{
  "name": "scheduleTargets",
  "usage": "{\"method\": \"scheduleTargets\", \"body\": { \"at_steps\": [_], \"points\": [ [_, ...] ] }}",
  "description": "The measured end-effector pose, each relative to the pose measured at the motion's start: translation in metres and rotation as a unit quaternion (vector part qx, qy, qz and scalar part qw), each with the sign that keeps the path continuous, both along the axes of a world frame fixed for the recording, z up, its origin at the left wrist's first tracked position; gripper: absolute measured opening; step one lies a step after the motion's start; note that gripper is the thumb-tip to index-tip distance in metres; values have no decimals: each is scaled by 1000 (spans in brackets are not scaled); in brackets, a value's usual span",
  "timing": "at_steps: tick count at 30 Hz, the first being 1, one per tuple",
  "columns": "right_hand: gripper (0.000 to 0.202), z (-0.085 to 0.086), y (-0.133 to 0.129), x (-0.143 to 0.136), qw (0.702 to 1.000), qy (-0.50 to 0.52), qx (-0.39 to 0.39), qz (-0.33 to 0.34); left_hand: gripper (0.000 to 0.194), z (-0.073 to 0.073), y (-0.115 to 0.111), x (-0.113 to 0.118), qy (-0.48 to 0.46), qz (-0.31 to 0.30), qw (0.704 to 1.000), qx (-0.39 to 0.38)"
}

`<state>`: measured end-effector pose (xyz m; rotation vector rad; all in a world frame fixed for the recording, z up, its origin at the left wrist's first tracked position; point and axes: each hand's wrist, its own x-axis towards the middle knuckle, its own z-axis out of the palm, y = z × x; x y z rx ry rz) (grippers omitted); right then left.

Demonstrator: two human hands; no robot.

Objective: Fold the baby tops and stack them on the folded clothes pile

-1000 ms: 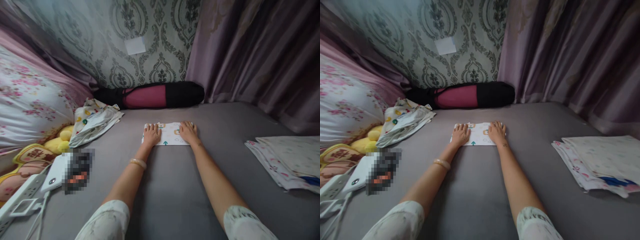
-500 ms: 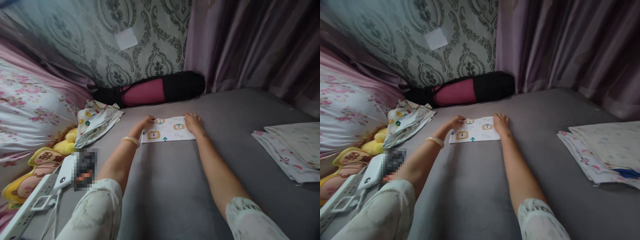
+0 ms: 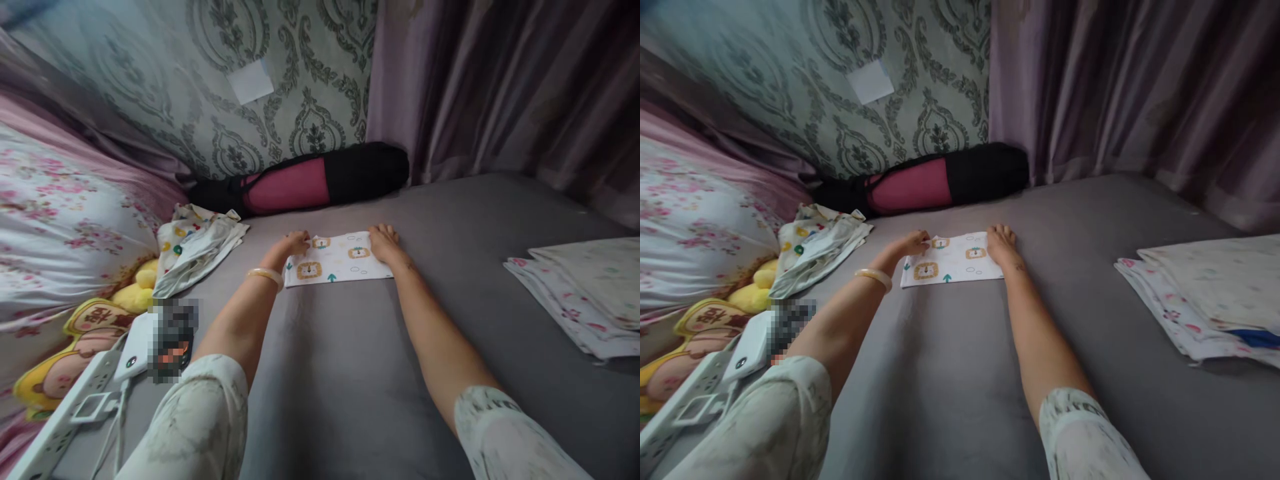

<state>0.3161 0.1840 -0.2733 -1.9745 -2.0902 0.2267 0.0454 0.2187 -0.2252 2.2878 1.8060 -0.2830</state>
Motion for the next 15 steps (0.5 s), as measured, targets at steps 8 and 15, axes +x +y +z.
{"method": "scheduleTargets", "body": {
  "at_steps": [8,15],
  "points": [
    [32,31,-15,10,997,29,54,36,28,23,-42,-1,-52,17,993,100],
    [31,80,-49,19,984,7,162,72,22,65,-68,-14,-95,-27,975,201]
  ]
}}
